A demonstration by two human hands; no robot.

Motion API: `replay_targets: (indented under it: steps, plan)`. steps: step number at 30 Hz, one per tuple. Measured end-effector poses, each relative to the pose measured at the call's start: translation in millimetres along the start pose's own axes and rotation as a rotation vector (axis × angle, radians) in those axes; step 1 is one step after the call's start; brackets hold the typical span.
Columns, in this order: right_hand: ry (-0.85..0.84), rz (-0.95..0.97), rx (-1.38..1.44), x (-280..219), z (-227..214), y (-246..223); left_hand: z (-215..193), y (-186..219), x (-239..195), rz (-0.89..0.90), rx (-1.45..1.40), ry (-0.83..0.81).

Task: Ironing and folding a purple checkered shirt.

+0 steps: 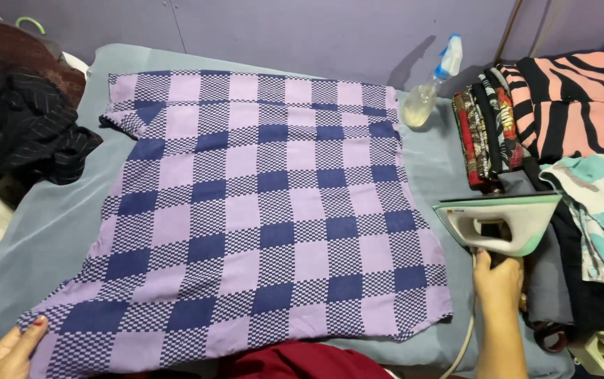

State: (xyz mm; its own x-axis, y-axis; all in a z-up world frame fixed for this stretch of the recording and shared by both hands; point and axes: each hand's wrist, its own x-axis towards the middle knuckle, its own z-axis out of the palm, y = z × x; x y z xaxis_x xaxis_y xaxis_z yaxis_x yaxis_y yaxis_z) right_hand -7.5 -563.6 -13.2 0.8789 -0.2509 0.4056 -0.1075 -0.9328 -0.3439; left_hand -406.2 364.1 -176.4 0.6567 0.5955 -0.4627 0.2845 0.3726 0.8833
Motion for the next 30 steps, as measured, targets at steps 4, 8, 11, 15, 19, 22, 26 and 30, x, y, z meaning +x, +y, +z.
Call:
replay_targets:
  steps: [4, 8, 11, 15, 19, 22, 26, 30]
  plan:
    - [-0.488, 0.314, -0.208, -41.3, -66.3, -71.3, 51.8, 60.1, -32.5, -0.008, 0.025, 0.056]
    - [-0.659, 0.122, -0.365, -63.2, -61.5, -88.1, 124.5, 120.8, -68.0, -0.014, -0.046, 0.018]
    - [-0.738, -0.036, -0.357, -59.6, -41.7, -90.5, 158.8, 153.9, -70.8, 0.020, -0.091, -0.011]
    - [-0.834, -0.117, 0.420, -31.7, 20.0, -64.8, 169.5, 178.8, -17.5, 0.145, -0.123, -0.145]
    - [-0.689, 0.398, 1.263, 41.4, 0.2, -107.9, 238.3, 288.5, -34.9, 0.272, -0.203, -0.146]
    - [-0.426, 0.334, 1.491, 76.0, -61.1, -149.5, 259.7, 342.2, -51.5, 0.331, -0.359, -0.159]
    - [-0.255, 0.192, 1.503, 78.5, -87.6, -158.4, 212.2, 323.7, -4.7, 0.295, -0.315, -0.114]
    - [-0.431, 0.405, 1.171, 61.0, -41.5, -135.1, 171.4, 279.6, 37.7, 0.197, -0.050, -0.136]
